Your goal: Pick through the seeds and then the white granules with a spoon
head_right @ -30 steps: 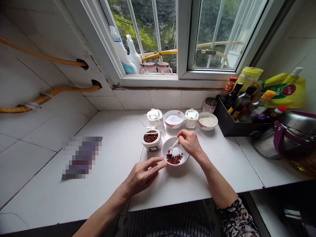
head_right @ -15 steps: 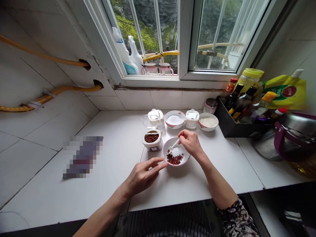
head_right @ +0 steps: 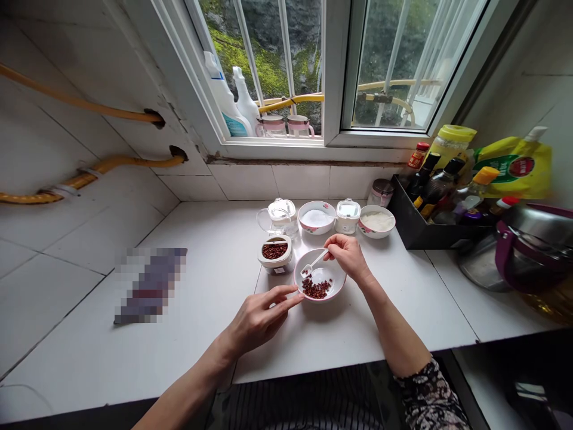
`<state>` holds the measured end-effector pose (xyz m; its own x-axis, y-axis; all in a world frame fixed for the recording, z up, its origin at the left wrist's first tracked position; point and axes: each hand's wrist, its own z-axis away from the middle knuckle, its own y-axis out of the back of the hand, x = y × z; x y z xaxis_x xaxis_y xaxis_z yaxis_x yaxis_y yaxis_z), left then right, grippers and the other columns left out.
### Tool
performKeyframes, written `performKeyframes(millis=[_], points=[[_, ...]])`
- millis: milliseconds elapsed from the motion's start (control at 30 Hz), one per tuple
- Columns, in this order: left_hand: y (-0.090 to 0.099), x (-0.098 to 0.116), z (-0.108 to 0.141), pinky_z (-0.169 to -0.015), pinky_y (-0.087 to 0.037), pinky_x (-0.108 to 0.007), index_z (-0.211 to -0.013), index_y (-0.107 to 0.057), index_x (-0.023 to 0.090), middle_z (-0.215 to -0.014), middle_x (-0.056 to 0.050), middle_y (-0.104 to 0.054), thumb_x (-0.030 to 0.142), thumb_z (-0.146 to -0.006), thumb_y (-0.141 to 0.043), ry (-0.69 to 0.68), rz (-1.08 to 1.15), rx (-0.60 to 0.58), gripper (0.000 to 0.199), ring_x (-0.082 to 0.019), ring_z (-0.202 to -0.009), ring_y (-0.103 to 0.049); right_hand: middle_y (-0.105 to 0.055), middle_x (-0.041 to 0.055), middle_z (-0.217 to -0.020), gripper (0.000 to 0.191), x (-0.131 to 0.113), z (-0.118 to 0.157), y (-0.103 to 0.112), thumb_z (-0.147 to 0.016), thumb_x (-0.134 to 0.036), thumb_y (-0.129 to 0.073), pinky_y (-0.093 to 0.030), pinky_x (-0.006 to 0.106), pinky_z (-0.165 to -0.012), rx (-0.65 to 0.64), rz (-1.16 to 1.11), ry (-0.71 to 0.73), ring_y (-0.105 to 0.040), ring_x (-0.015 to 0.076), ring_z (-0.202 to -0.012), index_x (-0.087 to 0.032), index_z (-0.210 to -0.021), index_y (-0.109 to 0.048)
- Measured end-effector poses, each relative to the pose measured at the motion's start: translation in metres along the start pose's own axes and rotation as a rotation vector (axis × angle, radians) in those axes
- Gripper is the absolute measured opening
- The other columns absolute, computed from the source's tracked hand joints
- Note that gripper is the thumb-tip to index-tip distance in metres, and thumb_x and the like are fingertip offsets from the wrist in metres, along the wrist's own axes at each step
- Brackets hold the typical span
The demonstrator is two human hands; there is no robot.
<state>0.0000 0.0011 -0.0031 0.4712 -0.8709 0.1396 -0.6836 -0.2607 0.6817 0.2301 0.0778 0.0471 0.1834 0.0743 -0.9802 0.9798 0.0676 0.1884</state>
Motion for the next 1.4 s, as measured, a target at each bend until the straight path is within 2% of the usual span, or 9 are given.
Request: performKeyframes(millis=[200, 333, 467, 600, 700, 867, 1000, 1233, 1400], points=[[0.001, 0.001, -0.001, -0.061, -0.058, -0.020, -0.119, -0.061, 0.020, -0.108, -0.009, -0.069, 0.007, -0.093, -0.045, 0.006, 0.004, -0.001, 0.033, -0.009, -0.069, -0.067, -0.067, 0.0010, -0.054, 0.011, 0.002, -0.003, -0.001, -0.066, -0.028, -0.060, -0.051, 0.028, -0.060, 0.018, -0.042, -0.007, -0.064, 0.0160, -0.056, -0.018, -0.070, -0.064], [0.002, 0.001, -0.002, -0.060, -0.057, -0.021, -0.117, -0.062, 0.018, -0.108, -0.010, -0.070, 0.006, -0.093, -0.044, 0.000, -0.007, -0.004, 0.032, -0.009, -0.069, -0.067, -0.072, 0.0040, -0.070, 0.021, -0.004, -0.002, -0.013, -0.075, -0.039, -0.063, -0.054, 0.030, -0.066, 0.076, -0.081, 0.097, -0.069, 0.0183, -0.066, -0.018, -0.080, -0.064], [0.002, 0.001, -0.003, -0.061, -0.058, -0.021, -0.116, -0.063, 0.017, -0.108, -0.010, -0.070, 0.007, -0.094, -0.044, 0.000, -0.009, 0.000, 0.031, -0.009, -0.069, -0.067, -0.074, 0.0068, -0.085, 0.018, -0.013, 0.006, -0.033, -0.088, -0.036, -0.056, -0.054, 0.037, -0.079, 0.142, 0.091, 0.354, -0.070, 0.0205, -0.078, -0.020, -0.091, -0.064], [0.001, 0.002, -0.004, -0.060, -0.057, -0.020, -0.115, -0.064, 0.018, -0.106, -0.009, -0.070, 0.005, -0.094, -0.043, 0.002, -0.015, 0.005, 0.032, -0.008, -0.068, -0.067, -0.073, 0.0043, -0.077, 0.018, -0.016, 0.014, -0.043, -0.094, -0.022, -0.048, -0.044, 0.045, -0.099, 0.122, 0.435, 0.749, -0.066, 0.0195, -0.074, -0.023, -0.092, -0.066], [0.001, 0.002, -0.003, -0.059, -0.057, -0.020, -0.115, -0.063, 0.018, -0.106, -0.009, -0.070, 0.005, -0.093, -0.044, 0.001, -0.016, 0.012, 0.032, -0.009, -0.067, -0.066, -0.072, 0.0028, -0.075, 0.020, -0.017, 0.016, -0.038, -0.093, -0.017, -0.047, -0.041, 0.046, -0.100, 0.117, 0.510, 0.854, -0.064, 0.0187, -0.069, -0.023, -0.092, -0.066], [0.001, 0.000, 0.000, -0.063, -0.058, -0.020, -0.122, -0.062, 0.020, -0.109, -0.009, -0.069, 0.007, -0.093, -0.044, 0.014, 0.001, -0.009, 0.036, -0.009, -0.070, -0.068, -0.072, 0.0019, -0.070, 0.014, -0.017, 0.015, -0.010, -0.087, -0.018, -0.052, -0.041, 0.045, -0.098, 0.249, 0.510, 0.655, -0.063, 0.0213, -0.070, -0.023, -0.084, -0.065], [0.000, 0.000, 0.001, -0.063, -0.058, -0.020, -0.122, -0.062, 0.020, -0.109, -0.009, -0.069, 0.007, -0.093, -0.046, 0.011, 0.010, -0.004, 0.035, -0.009, -0.070, -0.068, -0.067, -0.0007, -0.059, 0.016, -0.005, 0.009, 0.004, -0.078, -0.014, -0.051, -0.041, 0.043, -0.095, 0.183, 0.674, 0.501, -0.058, 0.0187, -0.060, -0.023, -0.071, -0.062], [0.002, 0.001, -0.001, -0.065, -0.059, -0.021, -0.128, -0.059, 0.022, -0.109, -0.008, -0.069, 0.006, -0.094, -0.045, 0.015, 0.020, -0.017, 0.040, -0.009, -0.073, -0.069, -0.067, -0.0026, -0.058, 0.017, 0.003, 0.011, -0.014, -0.074, -0.011, -0.050, -0.041, 0.039, -0.095, 0.007, 0.598, 0.373, -0.058, 0.0150, -0.058, -0.022, -0.069, -0.061], [0.002, 0.000, 0.000, -0.065, -0.059, -0.021, -0.127, -0.058, 0.022, -0.111, -0.009, -0.069, 0.006, -0.094, -0.046, 0.015, 0.022, -0.015, 0.039, -0.010, -0.074, -0.069, -0.066, -0.0014, -0.056, 0.014, -0.003, 0.014, -0.016, -0.073, -0.016, -0.048, -0.049, 0.028, -0.065, -0.063, 0.323, 0.162, -0.063, 0.0159, -0.056, -0.022, -0.070, -0.060]])
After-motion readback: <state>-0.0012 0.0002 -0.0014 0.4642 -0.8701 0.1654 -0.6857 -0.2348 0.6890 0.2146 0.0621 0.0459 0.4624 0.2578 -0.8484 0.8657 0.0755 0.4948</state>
